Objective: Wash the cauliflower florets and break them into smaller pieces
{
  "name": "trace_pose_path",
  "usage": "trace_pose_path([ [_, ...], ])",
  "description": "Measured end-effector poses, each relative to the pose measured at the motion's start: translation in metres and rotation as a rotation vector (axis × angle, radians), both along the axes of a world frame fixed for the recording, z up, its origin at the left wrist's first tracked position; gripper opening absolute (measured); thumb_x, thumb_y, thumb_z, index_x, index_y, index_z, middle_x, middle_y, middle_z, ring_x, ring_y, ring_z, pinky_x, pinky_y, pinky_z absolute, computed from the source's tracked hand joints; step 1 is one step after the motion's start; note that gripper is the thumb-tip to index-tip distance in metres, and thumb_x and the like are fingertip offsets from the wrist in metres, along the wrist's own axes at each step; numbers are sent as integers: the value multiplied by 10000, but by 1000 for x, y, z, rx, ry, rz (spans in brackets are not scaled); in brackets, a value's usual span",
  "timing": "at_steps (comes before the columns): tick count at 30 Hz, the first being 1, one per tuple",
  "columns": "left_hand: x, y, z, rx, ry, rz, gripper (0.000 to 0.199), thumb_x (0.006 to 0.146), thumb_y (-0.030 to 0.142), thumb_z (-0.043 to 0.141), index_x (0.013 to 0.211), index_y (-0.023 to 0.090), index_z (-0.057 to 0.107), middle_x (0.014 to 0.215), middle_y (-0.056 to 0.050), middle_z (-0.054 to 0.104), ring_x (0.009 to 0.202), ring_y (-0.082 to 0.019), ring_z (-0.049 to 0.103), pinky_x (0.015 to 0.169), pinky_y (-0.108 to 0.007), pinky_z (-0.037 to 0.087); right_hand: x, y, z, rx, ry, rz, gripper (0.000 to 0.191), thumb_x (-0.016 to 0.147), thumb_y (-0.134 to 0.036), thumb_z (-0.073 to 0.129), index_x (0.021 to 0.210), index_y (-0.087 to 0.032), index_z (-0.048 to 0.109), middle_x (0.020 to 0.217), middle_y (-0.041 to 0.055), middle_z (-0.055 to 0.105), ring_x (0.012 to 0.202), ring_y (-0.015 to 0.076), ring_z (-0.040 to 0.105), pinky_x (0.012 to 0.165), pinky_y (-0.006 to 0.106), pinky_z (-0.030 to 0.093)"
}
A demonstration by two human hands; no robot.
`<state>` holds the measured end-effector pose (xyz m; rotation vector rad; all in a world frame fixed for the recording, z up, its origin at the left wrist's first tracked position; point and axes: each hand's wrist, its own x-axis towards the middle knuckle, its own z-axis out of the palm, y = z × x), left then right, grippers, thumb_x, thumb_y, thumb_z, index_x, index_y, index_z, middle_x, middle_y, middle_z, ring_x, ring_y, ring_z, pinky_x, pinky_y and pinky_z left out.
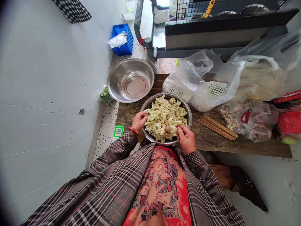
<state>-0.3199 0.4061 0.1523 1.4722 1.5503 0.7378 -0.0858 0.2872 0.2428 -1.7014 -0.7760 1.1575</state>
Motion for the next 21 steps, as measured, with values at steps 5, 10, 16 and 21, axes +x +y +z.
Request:
trace_pose_path([
  [5,13,27,-11,45,114,-170,268,748,159,666,1015,141,680,794,-53,580,790,-208,556,846,-357,434,-15,-4,0,-11,-48,2,399,812,-521,627,942,-151,704,561,-40,500,462,89,414,423,217,305],
  [10,18,35,-13,-43,26,-235,122,689,136,697,771,183,620,661,12,546,679,-155,532,724,-299,442,-29,-10,-5,-16,-60,-31,409,820,-533,612,948,-157,712,550,-41,490,451,90,406,424,220,311],
  [16,1,35,11,-445,-619,-54,281,641,237,785,845,141,616,645,14,607,575,-116,593,588,-260,477,-44,-10,0,7,-99,-45,391,829,-519,604,935,-159,713,552,-36,505,447,94,412,427,228,328],
  [21,-9,32,39,-660,-986,-7,404,580,202,860,903,112,635,712,-23,668,638,-108,640,630,-243,515,-64,1,7,68,-252,110,324,875,-446,565,921,-170,729,692,17,644,514,114,509,496,248,424],
])
